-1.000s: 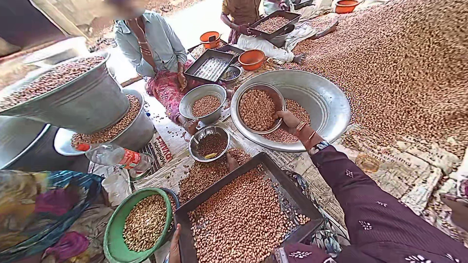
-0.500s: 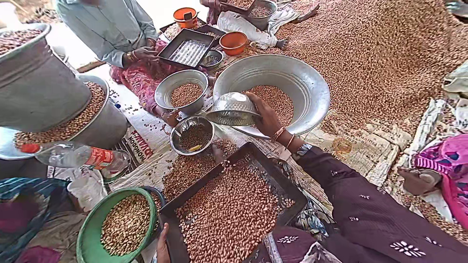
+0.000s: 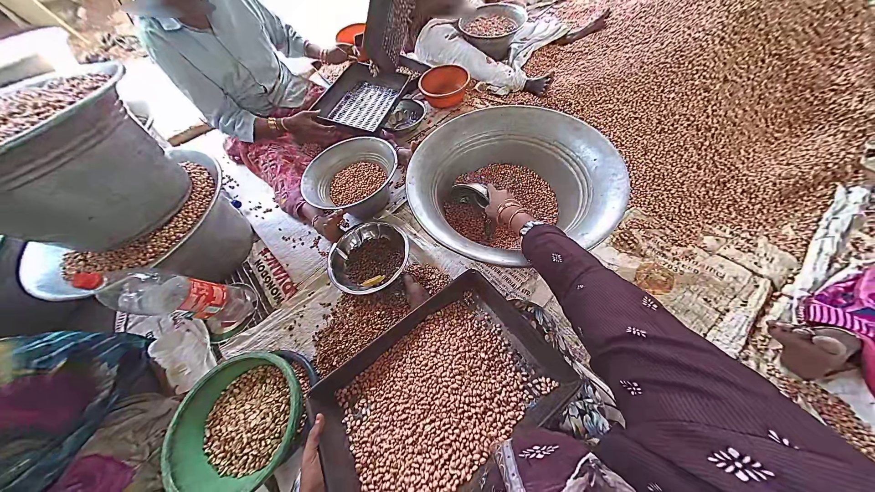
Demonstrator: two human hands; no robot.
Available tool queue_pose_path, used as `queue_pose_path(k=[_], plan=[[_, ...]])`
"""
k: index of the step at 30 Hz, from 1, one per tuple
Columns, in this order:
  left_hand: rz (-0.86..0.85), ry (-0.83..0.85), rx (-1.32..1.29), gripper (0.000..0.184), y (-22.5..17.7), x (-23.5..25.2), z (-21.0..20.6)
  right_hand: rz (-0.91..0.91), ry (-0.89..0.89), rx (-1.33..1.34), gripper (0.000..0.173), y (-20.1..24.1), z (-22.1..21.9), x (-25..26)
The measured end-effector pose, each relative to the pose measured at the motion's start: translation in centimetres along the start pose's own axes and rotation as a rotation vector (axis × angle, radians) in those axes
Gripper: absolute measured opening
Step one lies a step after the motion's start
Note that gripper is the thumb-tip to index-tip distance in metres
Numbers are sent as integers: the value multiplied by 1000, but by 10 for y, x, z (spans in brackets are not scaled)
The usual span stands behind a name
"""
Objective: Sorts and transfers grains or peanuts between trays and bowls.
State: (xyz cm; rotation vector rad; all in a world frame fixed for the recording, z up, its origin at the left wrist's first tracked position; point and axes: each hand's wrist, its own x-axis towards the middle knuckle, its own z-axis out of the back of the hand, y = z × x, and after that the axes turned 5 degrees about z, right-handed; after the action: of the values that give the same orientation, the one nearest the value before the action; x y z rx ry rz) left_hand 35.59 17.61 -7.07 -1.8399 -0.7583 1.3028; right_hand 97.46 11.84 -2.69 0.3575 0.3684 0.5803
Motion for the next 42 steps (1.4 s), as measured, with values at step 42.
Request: queue_pose_path(k=[42], plan=[[-20,95,-160,32,15,-6,16,-13,-155,1423,50,12,6,-268]])
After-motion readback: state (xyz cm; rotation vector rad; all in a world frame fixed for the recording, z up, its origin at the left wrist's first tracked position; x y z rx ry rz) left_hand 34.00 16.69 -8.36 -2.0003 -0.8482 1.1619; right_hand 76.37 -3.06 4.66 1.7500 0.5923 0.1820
